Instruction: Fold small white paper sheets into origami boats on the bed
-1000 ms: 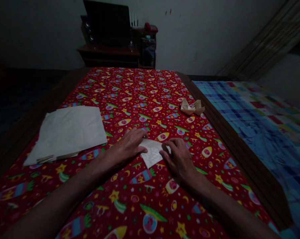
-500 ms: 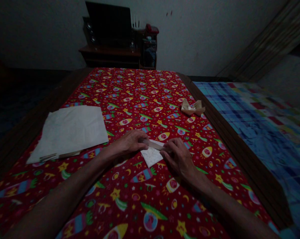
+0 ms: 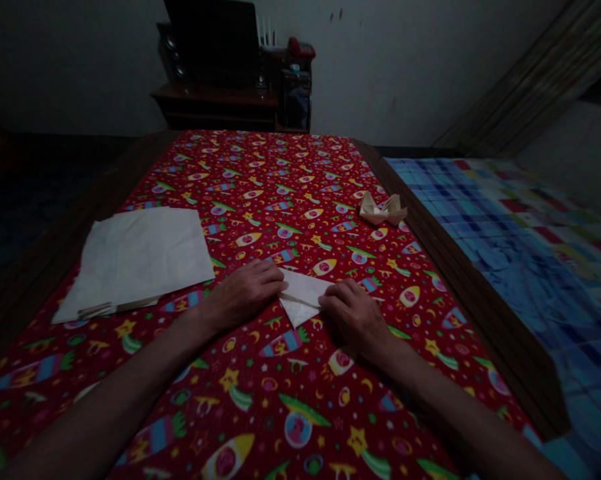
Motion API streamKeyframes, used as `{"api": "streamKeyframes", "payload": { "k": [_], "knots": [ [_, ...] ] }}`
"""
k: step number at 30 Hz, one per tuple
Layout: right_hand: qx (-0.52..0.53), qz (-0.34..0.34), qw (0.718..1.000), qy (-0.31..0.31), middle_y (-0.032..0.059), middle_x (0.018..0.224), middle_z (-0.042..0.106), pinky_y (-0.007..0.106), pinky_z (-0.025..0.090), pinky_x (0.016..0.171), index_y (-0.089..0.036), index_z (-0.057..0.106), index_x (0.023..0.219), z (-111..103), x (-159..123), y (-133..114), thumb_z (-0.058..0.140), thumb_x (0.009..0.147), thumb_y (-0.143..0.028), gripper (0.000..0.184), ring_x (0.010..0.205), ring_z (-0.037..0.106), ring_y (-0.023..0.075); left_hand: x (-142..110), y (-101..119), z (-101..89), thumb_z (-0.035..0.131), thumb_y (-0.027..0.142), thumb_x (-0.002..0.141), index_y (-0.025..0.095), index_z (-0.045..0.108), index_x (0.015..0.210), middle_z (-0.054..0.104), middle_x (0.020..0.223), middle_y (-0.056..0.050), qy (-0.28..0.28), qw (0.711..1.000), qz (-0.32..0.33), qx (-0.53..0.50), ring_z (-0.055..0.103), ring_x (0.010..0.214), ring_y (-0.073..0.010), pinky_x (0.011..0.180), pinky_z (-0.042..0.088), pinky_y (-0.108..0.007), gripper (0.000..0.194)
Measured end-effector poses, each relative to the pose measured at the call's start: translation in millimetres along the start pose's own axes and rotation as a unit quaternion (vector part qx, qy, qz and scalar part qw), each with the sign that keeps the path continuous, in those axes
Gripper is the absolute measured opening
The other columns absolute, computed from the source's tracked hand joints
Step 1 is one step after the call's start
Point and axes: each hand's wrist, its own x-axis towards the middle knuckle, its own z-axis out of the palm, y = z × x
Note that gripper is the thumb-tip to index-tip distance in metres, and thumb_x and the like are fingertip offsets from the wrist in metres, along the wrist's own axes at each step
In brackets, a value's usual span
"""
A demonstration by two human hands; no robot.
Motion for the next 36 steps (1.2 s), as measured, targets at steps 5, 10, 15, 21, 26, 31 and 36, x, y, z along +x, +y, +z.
{"api": "streamKeyframes", "payload": {
  "k": [5, 10, 15, 21, 26, 31, 36],
  "knots": [
    [0.005, -0.044, 0.999, -0.023, 0.0122, 0.097, 0.059, 0.035, 0.044, 0.074, -0.013, 0.059, 0.104, -7.8, -4.8, -0.3, 0.039, 0.093, -0.018, 0.023, 0.088, 0.046, 0.0211, -9.7, 0.3, 0.1, 0.043, 0.014, 0.092, 0.014, 0.056, 0.115, 0.061, 0.106, -0.009, -0.014, 0.998, 0.021, 0.049, 0.052, 0.104, -0.0220, 0.091, 0.044, -0.038, 0.026],
    [0.008, -0.065, 0.997, -0.034, 0.0144, 0.100, 0.059, 0.037, 0.046, 0.078, -0.009, 0.058, 0.107, -10.3, -7.3, 1.6, 0.040, 0.093, -0.016, 0.024, 0.093, 0.047, 0.0227, -14.8, 3.6, -0.6, 0.043, 0.011, 0.090, 0.013, 0.052, 0.122, 0.058, 0.123, -0.010, -0.044, 0.998, 0.010, 0.051, 0.049, 0.117, -0.0249, 0.099, 0.041, -0.042, 0.033],
    [0.005, -0.057, 0.997, -0.049, 0.0132, 0.101, 0.061, 0.037, 0.047, 0.076, -0.011, 0.059, 0.107, -8.6, -8.3, 1.8, 0.042, 0.092, -0.017, 0.024, 0.092, 0.050, 0.0220, -16.9, 27.8, 4.6, 0.041, 0.003, 0.084, 0.011, 0.039, 0.135, 0.038, 0.144, -0.012, -0.057, 0.998, -0.037, -0.018, 0.026, 0.137, -0.0243, 0.113, 0.024, -0.045, 0.052],
    [-0.012, -0.047, 0.998, -0.048, 0.0115, 0.113, 0.063, 0.043, 0.043, 0.094, -0.013, 0.058, 0.116, -6.7, -7.2, -9.9, 0.048, 0.091, -0.026, 0.029, 0.106, 0.054, 0.0226, -11.7, 55.3, 10.7, 0.041, 0.035, 0.093, 0.015, 0.025, 0.143, 0.026, 0.150, -0.011, -0.075, 0.993, -0.064, -0.062, 0.021, 0.139, -0.0228, 0.114, 0.024, -0.041, 0.056],
    [-0.013, -0.046, 0.991, -0.122, 0.0119, 0.142, 0.041, 0.046, 0.028, 0.111, -0.012, 0.036, 0.139, -10.0, -19.5, -11.6, 0.046, 0.092, -0.035, 0.053, 0.132, 0.035, 0.0225, -17.6, 51.4, 10.5, 0.035, 0.034, 0.096, 0.015, 0.030, 0.141, 0.028, 0.149, -0.009, -0.063, 0.995, -0.079, -0.012, 0.024, 0.138, -0.0215, 0.113, 0.023, -0.041, 0.049],
    [-0.036, -0.013, 0.991, -0.132, 0.0102, 0.145, 0.036, 0.047, 0.028, 0.111, -0.012, 0.035, 0.140, -16.7, -33.5, -7.5, 0.044, 0.093, -0.032, 0.051, 0.135, 0.030, 0.0226, -31.2, 43.7, 7.0, 0.038, 0.032, 0.095, 0.013, 0.037, 0.138, 0.036, 0.145, -0.011, -0.044, 0.991, -0.117, 0.036, 0.032, 0.135, -0.0239, 0.112, 0.023, -0.046, 0.046],
    [-0.025, 0.014, 0.997, -0.065, 0.0094, 0.133, 0.053, 0.046, 0.032, 0.108, -0.013, 0.050, 0.127, -16.3, -32.9, -10.6, 0.044, 0.093, -0.025, 0.036, 0.126, 0.044, 0.0222, -30.8, 34.3, 7.6, 0.035, 0.029, 0.096, 0.014, 0.052, 0.126, 0.050, 0.135, -0.010, 0.008, 0.989, -0.149, 0.020, 0.042, 0.129, -0.0241, 0.107, 0.030, -0.049, 0.037]
  ]
}}
